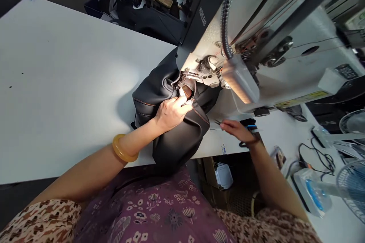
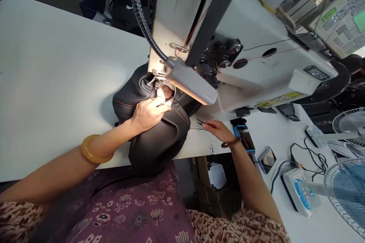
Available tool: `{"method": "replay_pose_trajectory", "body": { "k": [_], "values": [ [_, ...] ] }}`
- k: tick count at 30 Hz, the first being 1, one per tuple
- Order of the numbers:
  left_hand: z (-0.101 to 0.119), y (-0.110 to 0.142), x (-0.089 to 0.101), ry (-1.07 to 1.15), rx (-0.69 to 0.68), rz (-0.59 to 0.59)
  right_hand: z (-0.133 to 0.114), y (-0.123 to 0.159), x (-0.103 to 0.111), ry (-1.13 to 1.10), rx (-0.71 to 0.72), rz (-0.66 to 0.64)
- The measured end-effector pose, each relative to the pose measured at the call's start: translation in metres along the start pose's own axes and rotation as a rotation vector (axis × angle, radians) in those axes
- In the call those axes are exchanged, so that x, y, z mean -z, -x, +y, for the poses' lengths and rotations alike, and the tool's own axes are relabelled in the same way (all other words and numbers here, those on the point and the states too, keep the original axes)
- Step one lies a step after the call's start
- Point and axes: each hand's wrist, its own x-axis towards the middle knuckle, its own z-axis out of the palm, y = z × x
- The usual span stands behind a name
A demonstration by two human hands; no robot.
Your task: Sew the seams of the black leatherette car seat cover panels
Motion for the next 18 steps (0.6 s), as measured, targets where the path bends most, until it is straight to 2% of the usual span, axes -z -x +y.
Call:
{"method": "replay_pose_trajectory", "body": {
  "k": [1,4,6,8,10,12,13,15,17,18],
  "values": [
    [0.004,-0.004,0.001,0.027,0.004,0.002,0.023,0.008,-0.015,0.002,-0.109,0.113],
    [0.016,-0.015,0.009,0.157,0.002,0.045,0.079,0.021,-0.054,0.026,-0.244,0.391],
    [0.019,-0.013,0.016,0.218,-0.014,0.075,0.098,0.024,-0.066,0.041,-0.256,0.537],
    [0.013,0.000,0.022,0.239,-0.029,0.121,0.100,0.025,-0.065,0.037,-0.218,0.621],
    [0.002,0.025,0.026,0.202,0.043,0.214,0.083,0.025,-0.055,0.008,-0.147,0.636],
    [-0.008,0.055,0.025,0.068,0.190,0.294,0.047,0.021,-0.044,-0.061,-0.049,0.580],
    [-0.010,0.070,0.022,-0.005,0.248,0.286,0.024,0.018,-0.039,-0.105,0.012,0.537],
    [-0.007,0.094,0.016,-0.103,0.271,0.171,-0.028,0.007,-0.031,-0.267,0.161,0.361],
    [0.004,0.109,0.006,-0.126,0.208,0.007,-0.078,-0.007,-0.026,-0.267,0.265,0.307],
    [0.010,0.113,0.002,-0.114,0.165,-0.057,-0.098,-0.016,-0.025,-0.215,0.273,0.299]
  ]
}}
